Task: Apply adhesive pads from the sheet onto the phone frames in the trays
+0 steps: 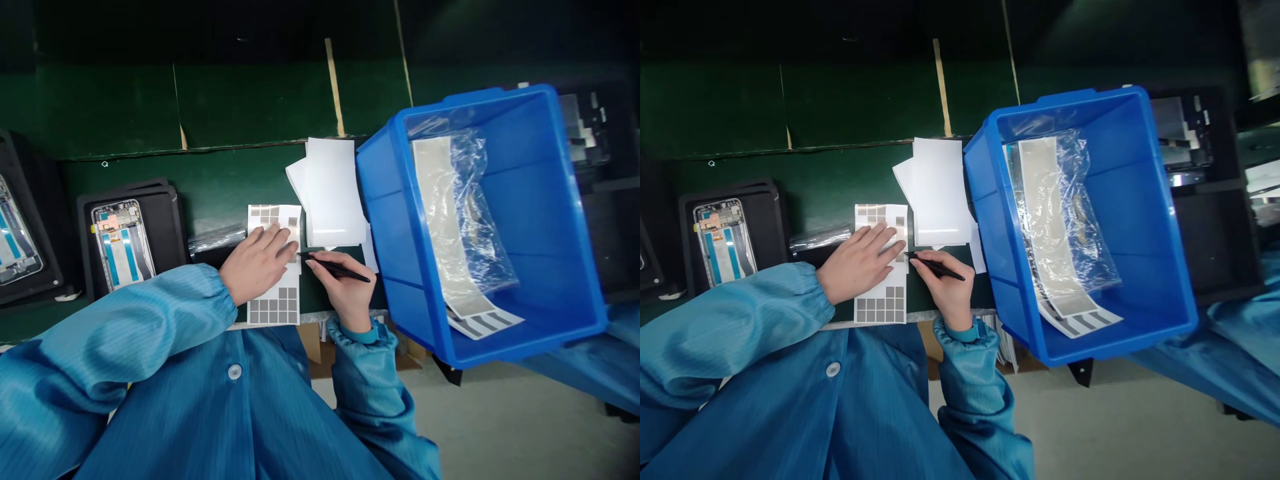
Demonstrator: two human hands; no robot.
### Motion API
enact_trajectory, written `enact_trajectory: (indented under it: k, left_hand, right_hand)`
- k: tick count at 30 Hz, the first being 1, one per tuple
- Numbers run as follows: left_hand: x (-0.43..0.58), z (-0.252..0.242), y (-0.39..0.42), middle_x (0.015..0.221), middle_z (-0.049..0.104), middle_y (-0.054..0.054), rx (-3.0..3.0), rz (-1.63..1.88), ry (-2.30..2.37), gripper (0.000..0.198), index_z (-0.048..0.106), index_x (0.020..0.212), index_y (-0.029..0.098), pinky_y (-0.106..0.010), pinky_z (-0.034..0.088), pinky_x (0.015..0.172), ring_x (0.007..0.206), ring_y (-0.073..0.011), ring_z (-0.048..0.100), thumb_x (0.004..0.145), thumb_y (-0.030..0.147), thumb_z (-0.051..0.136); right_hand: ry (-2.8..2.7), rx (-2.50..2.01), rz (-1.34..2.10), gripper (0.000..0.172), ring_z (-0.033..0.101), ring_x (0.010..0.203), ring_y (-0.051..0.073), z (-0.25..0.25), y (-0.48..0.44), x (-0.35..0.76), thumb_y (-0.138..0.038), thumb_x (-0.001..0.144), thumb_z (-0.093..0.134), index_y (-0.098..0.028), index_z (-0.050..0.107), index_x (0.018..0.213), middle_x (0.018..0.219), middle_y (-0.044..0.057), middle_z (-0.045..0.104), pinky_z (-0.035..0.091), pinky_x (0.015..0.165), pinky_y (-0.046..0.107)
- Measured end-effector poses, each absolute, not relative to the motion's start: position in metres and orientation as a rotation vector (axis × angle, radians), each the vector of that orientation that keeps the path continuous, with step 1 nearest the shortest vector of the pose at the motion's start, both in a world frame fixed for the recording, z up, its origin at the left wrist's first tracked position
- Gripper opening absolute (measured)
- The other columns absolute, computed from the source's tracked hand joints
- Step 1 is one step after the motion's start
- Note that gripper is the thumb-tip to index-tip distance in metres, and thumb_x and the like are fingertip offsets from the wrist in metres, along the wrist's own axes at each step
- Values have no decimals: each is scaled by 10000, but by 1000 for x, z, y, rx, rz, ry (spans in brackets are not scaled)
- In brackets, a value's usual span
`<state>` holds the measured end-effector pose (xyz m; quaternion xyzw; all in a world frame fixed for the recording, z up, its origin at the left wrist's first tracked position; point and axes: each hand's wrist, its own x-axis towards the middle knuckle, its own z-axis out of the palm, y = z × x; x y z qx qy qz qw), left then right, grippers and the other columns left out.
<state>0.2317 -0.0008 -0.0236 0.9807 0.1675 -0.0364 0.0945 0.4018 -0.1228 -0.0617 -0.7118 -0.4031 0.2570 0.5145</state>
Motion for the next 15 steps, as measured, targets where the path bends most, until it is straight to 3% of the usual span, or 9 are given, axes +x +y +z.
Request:
enact_trajectory:
  k: [11, 15]
  left_hand:
    - [233, -25, 0, 1463, 501, -179, 2914, -131, 494, 449, 478, 1423, 109, -469, 363, 1132, 1425, -352, 409, 1010, 275, 419]
    - [232, -17, 1, 1466, 501, -187, 2841, -107, 501, 472, 476, 1422, 86, -467, 346, 1156, 1425, -346, 411, 984, 259, 495]
  right_hand:
    - [-885, -1738, 611, 124, 765, 795, 213, -59, -122, 398, -243, 741, 854, -236, 779, 840, 839, 22, 801, 638, 791, 379]
    - [-788, -1753, 580, 151, 772, 780, 229, -48, -124, 400, -275, 712, 875, -236, 777, 820, 821, 26, 799, 642, 763, 392]
